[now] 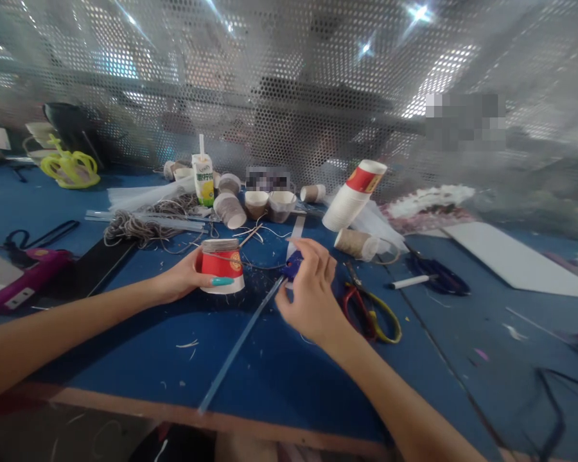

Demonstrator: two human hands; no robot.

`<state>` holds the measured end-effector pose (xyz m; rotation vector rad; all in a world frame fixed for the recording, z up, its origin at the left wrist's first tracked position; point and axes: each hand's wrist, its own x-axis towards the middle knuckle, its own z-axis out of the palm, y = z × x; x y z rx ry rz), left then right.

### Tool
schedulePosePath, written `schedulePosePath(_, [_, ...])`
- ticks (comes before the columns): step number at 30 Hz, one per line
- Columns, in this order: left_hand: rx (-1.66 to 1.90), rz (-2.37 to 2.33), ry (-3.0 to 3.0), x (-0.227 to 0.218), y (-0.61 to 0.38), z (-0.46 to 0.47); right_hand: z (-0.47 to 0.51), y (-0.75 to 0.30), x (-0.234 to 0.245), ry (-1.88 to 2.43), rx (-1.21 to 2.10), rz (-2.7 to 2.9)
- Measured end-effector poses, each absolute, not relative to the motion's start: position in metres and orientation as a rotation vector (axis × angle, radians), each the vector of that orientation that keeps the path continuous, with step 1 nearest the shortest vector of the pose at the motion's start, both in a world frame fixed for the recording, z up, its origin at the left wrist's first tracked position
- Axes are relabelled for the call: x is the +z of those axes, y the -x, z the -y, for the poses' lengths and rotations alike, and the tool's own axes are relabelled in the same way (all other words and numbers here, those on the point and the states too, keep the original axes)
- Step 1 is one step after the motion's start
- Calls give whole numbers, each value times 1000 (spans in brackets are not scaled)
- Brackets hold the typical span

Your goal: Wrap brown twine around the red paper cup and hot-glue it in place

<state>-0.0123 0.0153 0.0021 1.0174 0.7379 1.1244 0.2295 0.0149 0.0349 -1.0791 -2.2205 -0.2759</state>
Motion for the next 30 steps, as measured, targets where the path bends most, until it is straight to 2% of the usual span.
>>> schedulePosePath(5, [1071, -761, -1078, 3, 13, -15, 12, -215, 43, 614, 271, 2414])
schedulePosePath(7, [1048, -760, -1096, 3, 14, -14, 14, -215, 40, 517, 387, 2472])
schedulePosePath(25, [999, -749, -1165, 9, 16, -11, 15, -211, 45, 656, 700, 2371])
schedulePosePath(30, [989, -767, -1164, 9, 15, -11, 14, -213, 43, 569, 832, 2382])
